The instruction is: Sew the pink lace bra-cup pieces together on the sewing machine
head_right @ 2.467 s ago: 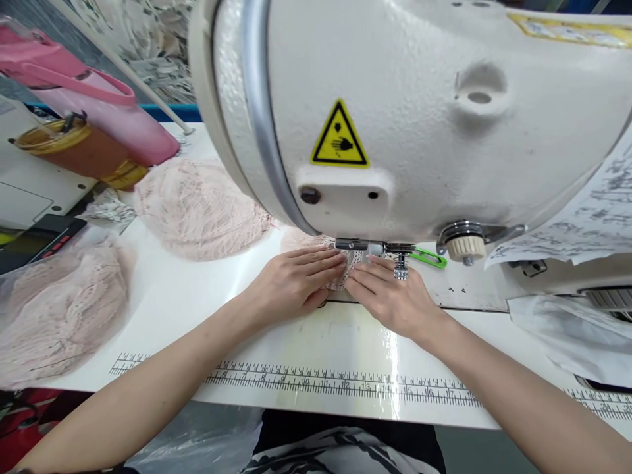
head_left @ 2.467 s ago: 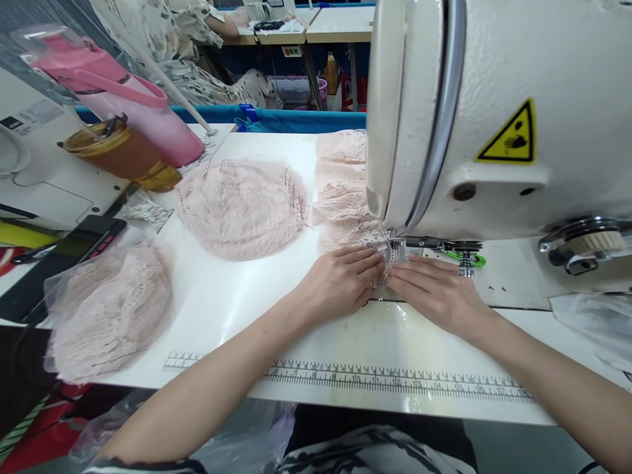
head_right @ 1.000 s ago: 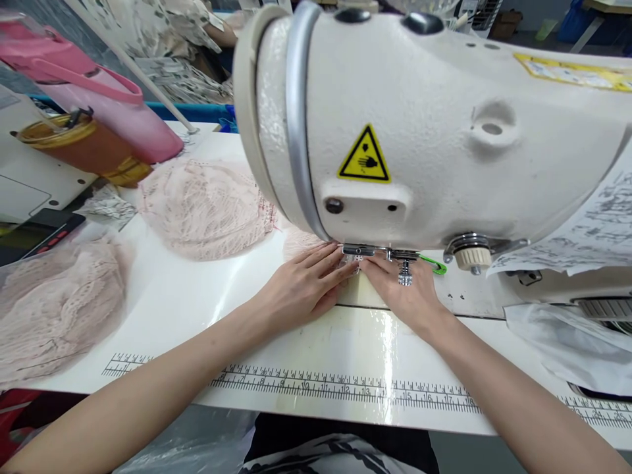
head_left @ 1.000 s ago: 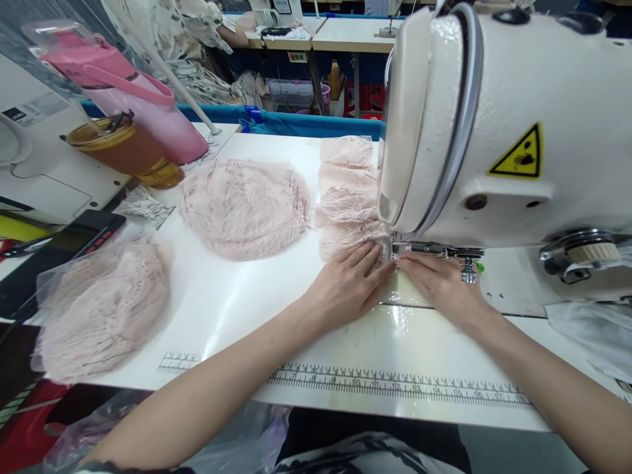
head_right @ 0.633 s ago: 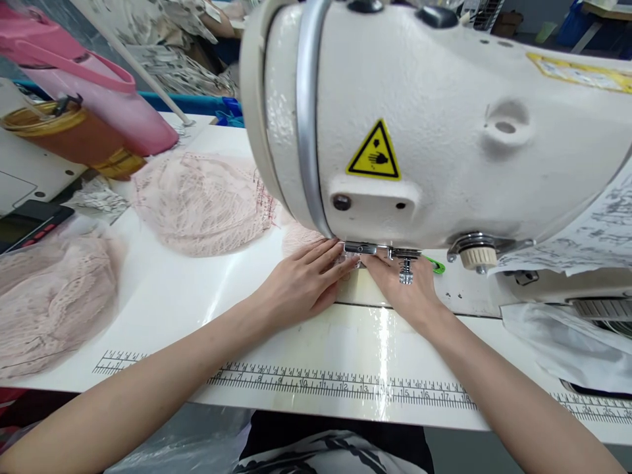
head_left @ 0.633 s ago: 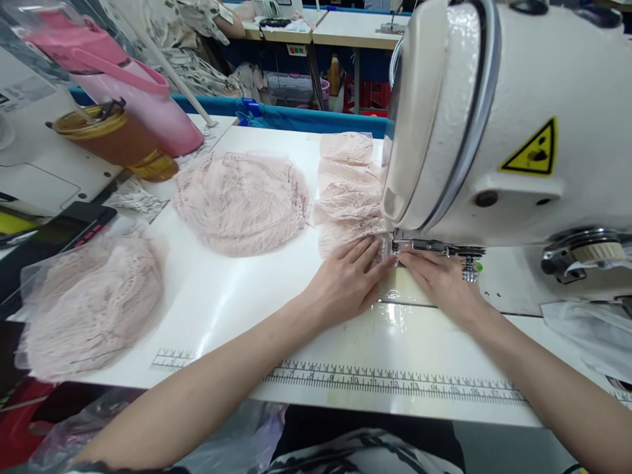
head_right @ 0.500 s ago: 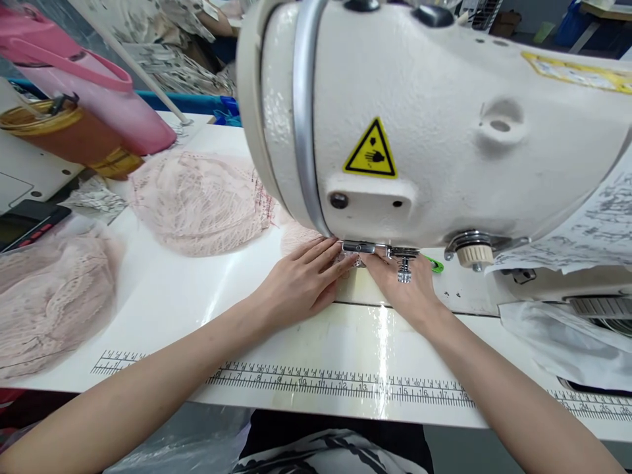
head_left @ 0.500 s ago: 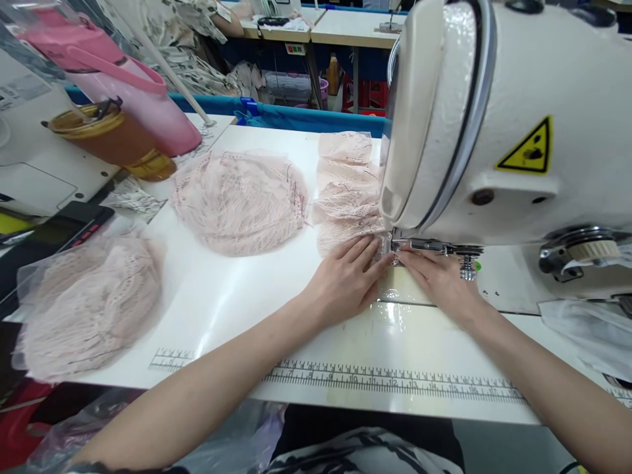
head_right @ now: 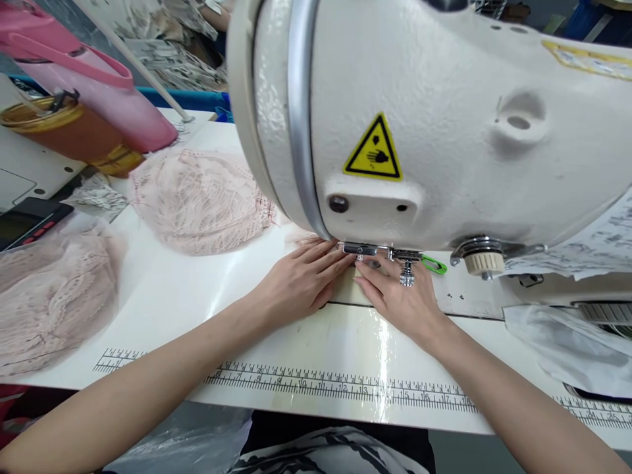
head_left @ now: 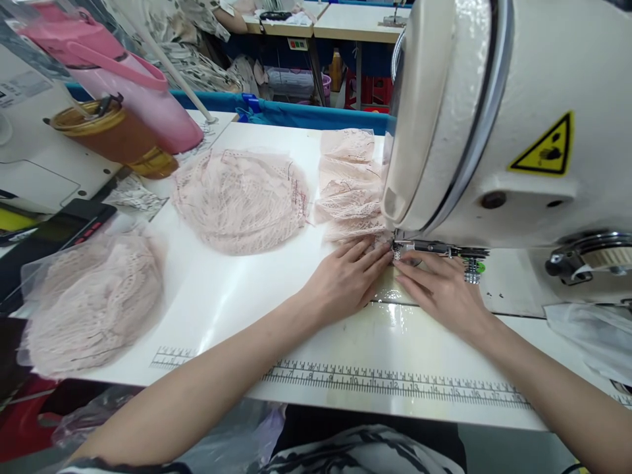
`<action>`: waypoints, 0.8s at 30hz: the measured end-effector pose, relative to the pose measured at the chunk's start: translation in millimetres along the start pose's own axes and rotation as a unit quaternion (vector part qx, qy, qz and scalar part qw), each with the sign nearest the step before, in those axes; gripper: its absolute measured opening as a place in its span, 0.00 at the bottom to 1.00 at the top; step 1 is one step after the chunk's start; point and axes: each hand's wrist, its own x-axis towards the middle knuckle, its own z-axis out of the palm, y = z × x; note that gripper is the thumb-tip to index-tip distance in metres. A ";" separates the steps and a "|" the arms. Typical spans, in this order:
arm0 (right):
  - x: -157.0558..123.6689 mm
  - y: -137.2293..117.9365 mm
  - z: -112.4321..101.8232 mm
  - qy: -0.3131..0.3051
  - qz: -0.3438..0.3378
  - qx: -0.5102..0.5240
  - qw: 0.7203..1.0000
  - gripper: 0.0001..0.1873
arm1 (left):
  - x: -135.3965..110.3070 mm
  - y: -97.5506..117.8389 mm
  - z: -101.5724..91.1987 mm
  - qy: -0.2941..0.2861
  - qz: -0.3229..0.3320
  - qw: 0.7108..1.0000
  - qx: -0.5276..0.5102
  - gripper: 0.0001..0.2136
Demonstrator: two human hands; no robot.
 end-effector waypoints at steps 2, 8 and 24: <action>0.0 0.1 -0.6 -0.004 -0.002 0.012 1.000 0.14 | 0.0 0.0 -0.4 0.000 0.003 1.000 0.008 0.21; 0.1 -3.1 -1.4 -0.024 0.005 0.002 1.000 0.15 | 0.0 0.3 -2.6 -0.008 -0.002 1.000 0.006 0.21; 1.8 -5.1 1.9 0.008 -0.019 -0.092 0.996 0.15 | 4.5 3.5 -2.7 -0.021 -0.024 0.999 0.021 0.21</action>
